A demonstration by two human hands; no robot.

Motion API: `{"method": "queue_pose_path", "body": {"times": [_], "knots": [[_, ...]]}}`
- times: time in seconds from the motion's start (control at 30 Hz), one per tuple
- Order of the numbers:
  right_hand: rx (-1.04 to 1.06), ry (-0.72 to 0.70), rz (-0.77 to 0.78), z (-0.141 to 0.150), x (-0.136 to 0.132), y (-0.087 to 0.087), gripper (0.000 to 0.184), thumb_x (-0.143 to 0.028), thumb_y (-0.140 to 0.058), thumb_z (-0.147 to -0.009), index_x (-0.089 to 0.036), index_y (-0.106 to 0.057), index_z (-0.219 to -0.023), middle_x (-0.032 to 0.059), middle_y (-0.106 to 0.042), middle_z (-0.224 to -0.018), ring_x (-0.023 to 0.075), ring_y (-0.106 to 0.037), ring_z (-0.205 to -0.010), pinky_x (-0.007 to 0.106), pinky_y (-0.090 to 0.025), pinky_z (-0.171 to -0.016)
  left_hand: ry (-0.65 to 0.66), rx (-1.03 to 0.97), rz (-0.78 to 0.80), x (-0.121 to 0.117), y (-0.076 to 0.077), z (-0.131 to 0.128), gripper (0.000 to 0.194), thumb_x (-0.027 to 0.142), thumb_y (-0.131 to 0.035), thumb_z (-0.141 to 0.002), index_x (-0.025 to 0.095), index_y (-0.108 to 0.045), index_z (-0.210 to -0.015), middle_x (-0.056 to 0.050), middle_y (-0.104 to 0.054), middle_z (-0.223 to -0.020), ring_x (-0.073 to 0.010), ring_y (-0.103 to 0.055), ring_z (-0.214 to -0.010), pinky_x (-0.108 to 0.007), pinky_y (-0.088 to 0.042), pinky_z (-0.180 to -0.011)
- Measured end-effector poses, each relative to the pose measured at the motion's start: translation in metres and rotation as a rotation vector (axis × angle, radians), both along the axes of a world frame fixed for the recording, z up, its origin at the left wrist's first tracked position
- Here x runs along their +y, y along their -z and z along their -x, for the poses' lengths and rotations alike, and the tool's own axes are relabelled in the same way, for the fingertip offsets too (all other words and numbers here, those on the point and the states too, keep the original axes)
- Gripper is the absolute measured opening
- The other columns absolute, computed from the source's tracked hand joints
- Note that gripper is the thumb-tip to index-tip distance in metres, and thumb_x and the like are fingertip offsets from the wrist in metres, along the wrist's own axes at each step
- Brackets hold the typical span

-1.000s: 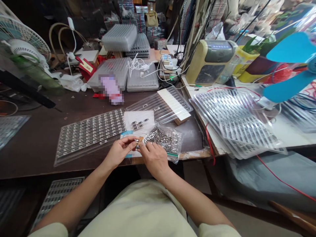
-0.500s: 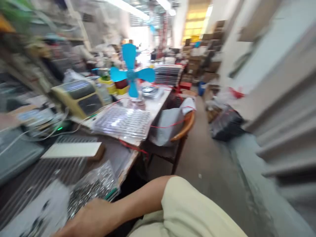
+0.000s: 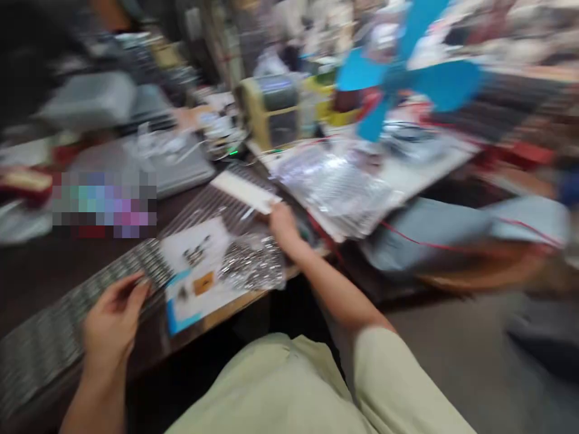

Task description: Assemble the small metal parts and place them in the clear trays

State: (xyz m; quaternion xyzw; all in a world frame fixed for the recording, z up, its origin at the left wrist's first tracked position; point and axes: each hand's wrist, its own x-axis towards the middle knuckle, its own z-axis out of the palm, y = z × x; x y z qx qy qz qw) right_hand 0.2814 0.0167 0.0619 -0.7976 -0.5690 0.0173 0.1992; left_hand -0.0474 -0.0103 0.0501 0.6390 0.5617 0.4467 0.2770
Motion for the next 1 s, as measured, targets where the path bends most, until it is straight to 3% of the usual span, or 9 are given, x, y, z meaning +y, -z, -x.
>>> {"method": "queue_pose_path", "body": {"times": [0.1, 0.23, 0.33, 0.47, 0.6, 0.73, 0.77, 0.87, 1.0], "knots": [[0.012, -0.091, 0.043, -0.014, 0.032, 0.037, 0.049, -0.001, -0.031, -0.088, -0.003, -0.039, -0.135, 0.0226, -0.053, -0.119, 0.0255, -0.052, -0.108, 0.040, -0.044, -0.087, -0.235, -0.042, -0.019, 0.000, 0.003, 0.041, 0.033, 0.041, -0.063, -0.079, 0.017, -0.064, -0.102, -0.006, -0.067, -0.097, -0.0157, -0.063, -0.080, -0.028, -0.052, -0.075], [-0.109, -0.062, -0.097, -0.039, 0.040, 0.066, 0.060, -0.005, -0.039, -0.081, -0.012, -0.037, -0.141, 0.0156, -0.060, -0.113, 0.0255, -0.057, -0.098, 0.035, -0.045, -0.079, -0.263, 0.215, -0.062, -0.004, 0.000, 0.064, 0.027, 0.037, -0.060, -0.082, 0.017, -0.066, -0.099, -0.005, -0.067, -0.093, -0.0150, -0.063, -0.079, -0.027, -0.051, -0.073], [-0.090, 0.028, -0.172, -0.052, 0.035, 0.066, 0.059, -0.009, -0.038, -0.082, -0.015, -0.038, -0.140, 0.0121, -0.064, -0.105, 0.0233, -0.060, -0.087, 0.034, -0.045, -0.074, -0.103, 0.484, -0.080, -0.007, 0.005, 0.052, 0.019, 0.032, -0.056, -0.086, 0.021, -0.068, -0.096, -0.004, -0.068, -0.094, -0.0174, -0.062, -0.085, -0.030, -0.049, -0.079], [-0.159, 0.038, -0.136, -0.054, 0.041, 0.057, 0.054, -0.013, -0.041, -0.084, -0.008, -0.040, -0.137, 0.0196, -0.059, -0.114, 0.0268, -0.057, -0.096, 0.039, -0.044, -0.079, 0.001, 0.720, -0.132, -0.002, 0.021, 0.036, 0.016, 0.027, -0.053, -0.089, 0.023, -0.069, -0.092, -0.005, -0.070, -0.094, -0.0218, -0.060, -0.091, -0.036, -0.044, -0.083], [-0.210, -0.138, -0.278, -0.022, 0.020, 0.043, 0.045, -0.022, -0.049, -0.087, -0.011, -0.049, -0.130, 0.0196, -0.050, -0.130, 0.0305, -0.046, -0.115, 0.044, -0.037, -0.093, -0.068, 0.801, -0.162, -0.002, 0.033, 0.042, 0.017, 0.031, -0.055, -0.088, 0.023, -0.069, -0.088, -0.005, -0.069, -0.092, -0.0225, -0.059, -0.088, -0.036, -0.042, -0.079], [-0.081, -0.602, -0.224, 0.035, -0.023, 0.035, 0.023, -0.028, -0.048, -0.092, -0.024, -0.065, -0.107, 0.0049, -0.067, -0.099, 0.0198, -0.054, -0.092, 0.034, -0.038, -0.084, -0.200, 0.845, -0.203, -0.011, 0.038, 0.060, 0.017, 0.032, -0.056, -0.087, 0.022, -0.070, -0.086, -0.006, -0.066, -0.089, -0.0232, -0.057, -0.086, -0.036, -0.040, -0.078], [-0.098, -0.650, -0.201, 0.047, -0.030, 0.036, 0.021, -0.031, -0.052, -0.091, -0.025, -0.066, -0.104, 0.0037, -0.067, -0.098, 0.0202, -0.053, -0.092, 0.035, -0.036, -0.084, -0.217, 0.851, -0.209, -0.014, 0.038, 0.063, 0.017, 0.032, -0.056, -0.086, 0.021, -0.070, -0.086, -0.006, -0.066, -0.089, -0.0234, -0.057, -0.086, -0.036, -0.040, -0.078], [-0.159, -0.642, -0.157, 0.070, -0.039, 0.041, 0.024, -0.036, -0.061, -0.086, -0.024, -0.066, -0.106, 0.0047, -0.067, -0.101, 0.0222, -0.049, -0.094, 0.036, -0.033, -0.084, -0.216, 0.828, -0.211, -0.014, 0.033, 0.060, 0.016, 0.030, -0.055, -0.086, 0.022, -0.069, -0.087, -0.006, -0.067, -0.091, -0.0233, -0.058, -0.087, -0.036, -0.039, -0.078], [-0.177, -0.632, -0.153, 0.077, -0.034, 0.049, 0.012, -0.029, -0.057, -0.089, -0.023, -0.068, -0.088, 0.0026, -0.067, -0.088, 0.0196, -0.048, -0.086, 0.033, -0.031, -0.080, -0.048, 0.727, -0.172, 0.015, 0.022, 0.025, 0.017, 0.030, -0.054, -0.088, 0.024, -0.069, -0.087, -0.003, -0.070, -0.091, -0.0210, -0.061, -0.087, -0.037, -0.038, -0.082]]}}
